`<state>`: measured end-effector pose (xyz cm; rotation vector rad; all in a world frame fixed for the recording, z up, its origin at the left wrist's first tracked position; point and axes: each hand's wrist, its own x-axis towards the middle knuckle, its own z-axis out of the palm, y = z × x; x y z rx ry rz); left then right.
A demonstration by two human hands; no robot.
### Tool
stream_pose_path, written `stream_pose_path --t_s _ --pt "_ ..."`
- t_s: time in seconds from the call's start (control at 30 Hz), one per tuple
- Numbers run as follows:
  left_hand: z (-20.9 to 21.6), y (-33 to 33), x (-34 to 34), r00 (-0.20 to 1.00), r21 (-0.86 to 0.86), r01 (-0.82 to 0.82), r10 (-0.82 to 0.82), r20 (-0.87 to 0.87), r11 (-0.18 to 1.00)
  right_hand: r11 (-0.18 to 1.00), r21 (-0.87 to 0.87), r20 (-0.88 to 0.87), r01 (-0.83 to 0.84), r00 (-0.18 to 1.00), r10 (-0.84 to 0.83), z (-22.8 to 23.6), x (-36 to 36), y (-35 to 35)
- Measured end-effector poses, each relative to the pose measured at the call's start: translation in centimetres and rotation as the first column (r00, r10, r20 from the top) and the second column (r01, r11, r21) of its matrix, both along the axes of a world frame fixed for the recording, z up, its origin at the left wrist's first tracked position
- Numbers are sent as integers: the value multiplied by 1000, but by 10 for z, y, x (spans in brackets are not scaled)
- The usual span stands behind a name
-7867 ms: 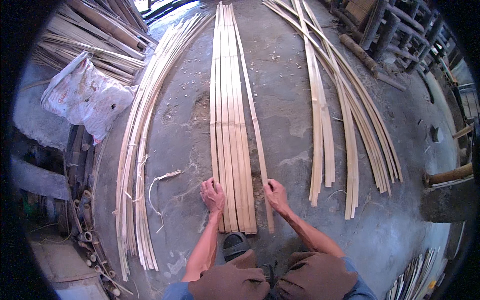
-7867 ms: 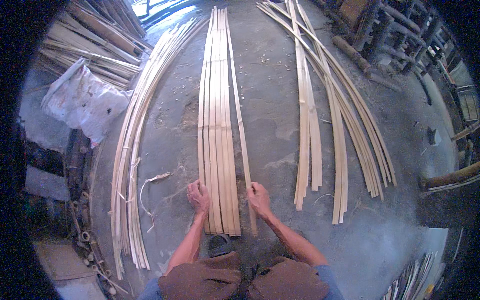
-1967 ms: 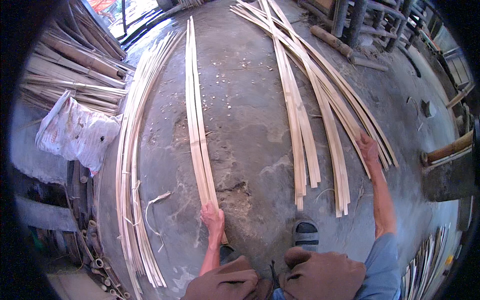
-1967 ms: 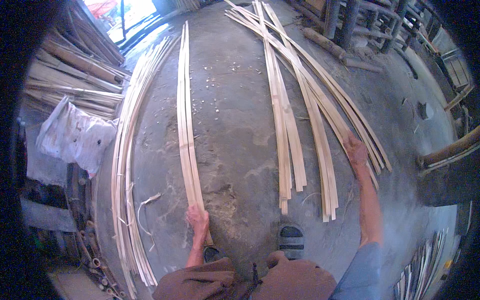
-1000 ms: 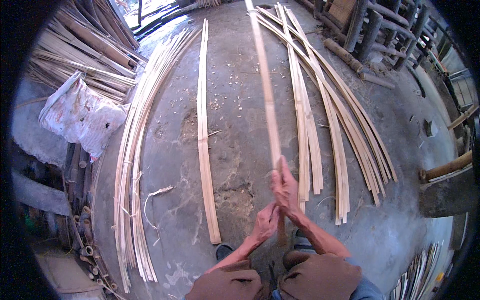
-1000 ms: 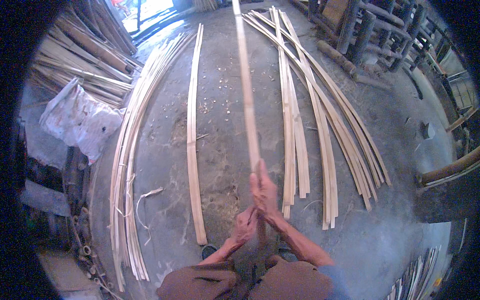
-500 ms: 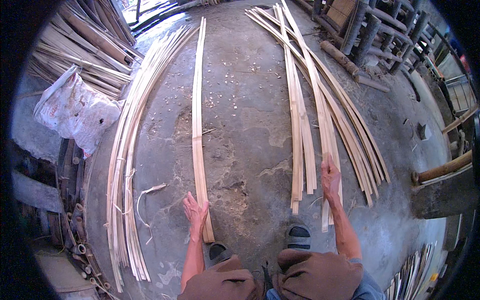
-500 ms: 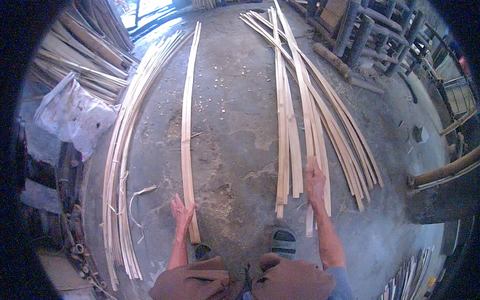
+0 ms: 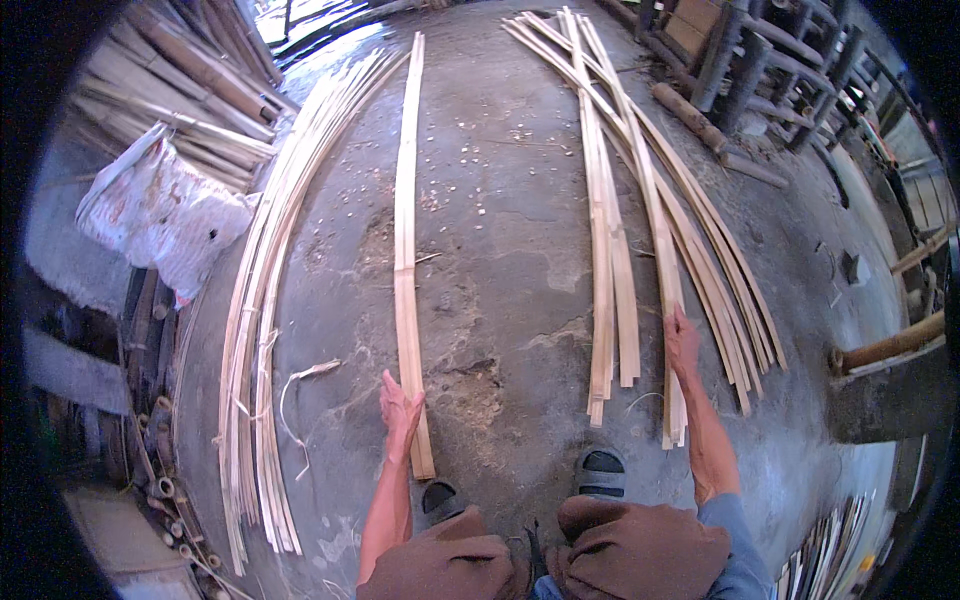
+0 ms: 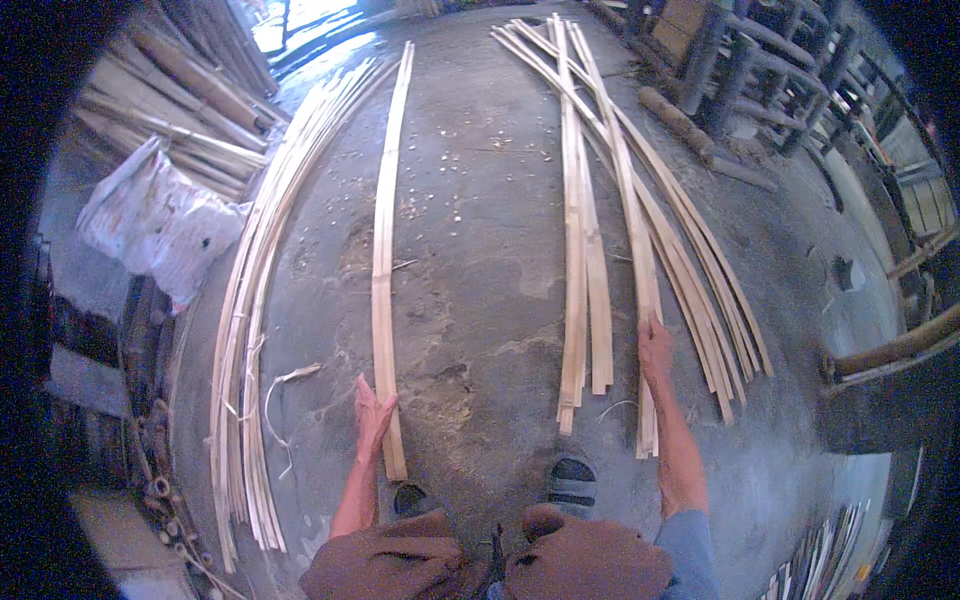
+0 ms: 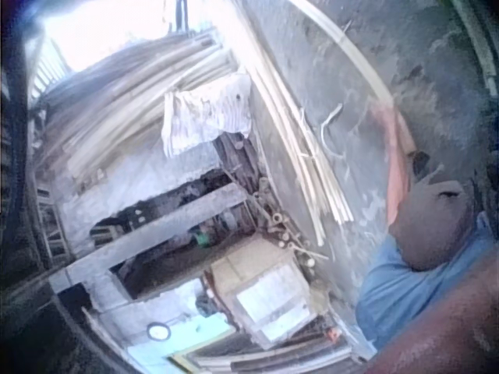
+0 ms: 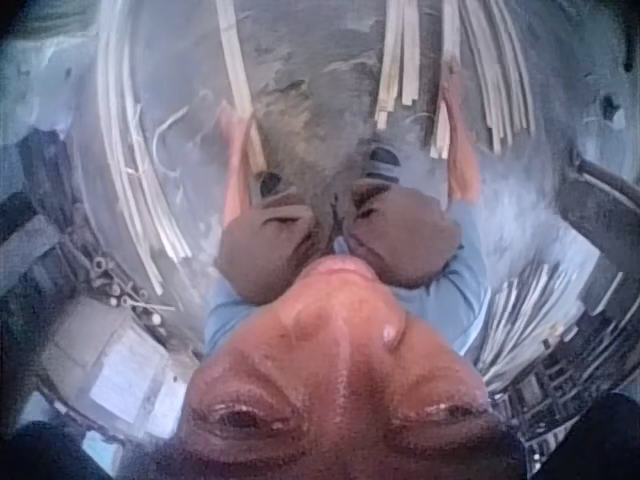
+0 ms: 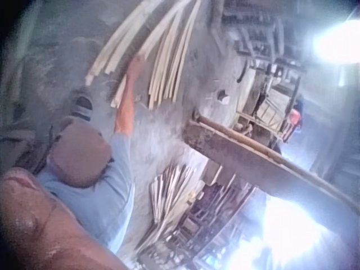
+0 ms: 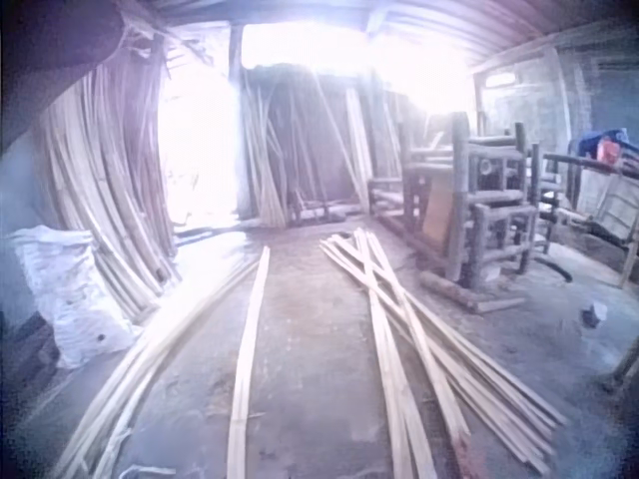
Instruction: The person gathers and aligns thin wooden strips on a concrete floor in a workshop. They repeatedly pick up, inspect, and place the strips into a neat pile, occasionally moving aside other materials to continue the task.
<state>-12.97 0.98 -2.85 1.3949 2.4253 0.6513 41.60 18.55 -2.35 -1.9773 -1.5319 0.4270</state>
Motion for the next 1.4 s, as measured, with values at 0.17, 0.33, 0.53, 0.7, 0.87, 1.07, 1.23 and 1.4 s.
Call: stream_pose_path --t_s 0.17,0.33,0.53,0.7,0.87,1.07,1.23,1.4 --pt "-1 12 -1 995 7 21 -21 94 1000 949 283 335 -137 942 36 18 -35 -37" --pt "16 27 1 923 -111 6 37 384 994 875 24 -518 -484 743 425 -16 -137 -81" --pt "59 47 68 636 94 57 -109 764 994 588 -74 -878 -805 332 345 2 -292 -136" --pt "35 40 92 410 39 -30 -23 912 999 804 -276 -884 -527 468 3 8 -275 -140" --pt "-3 17 72 397 -33 4 29 917 999 991 -1 -579 -131 808 106 99 -173 -100" --pt "-8 16 67 329 -43 31 30 944 999 980 198 -236 33 972 15 114 -31 -61" --pt "-4 16 68 333 -66 38 49 942 997 994 101 113 30 993 -42 98 61 -31" --pt "-6 17 69 383 -75 9 66 921 997 997 36 217 65 973 -72 84 138 -4"
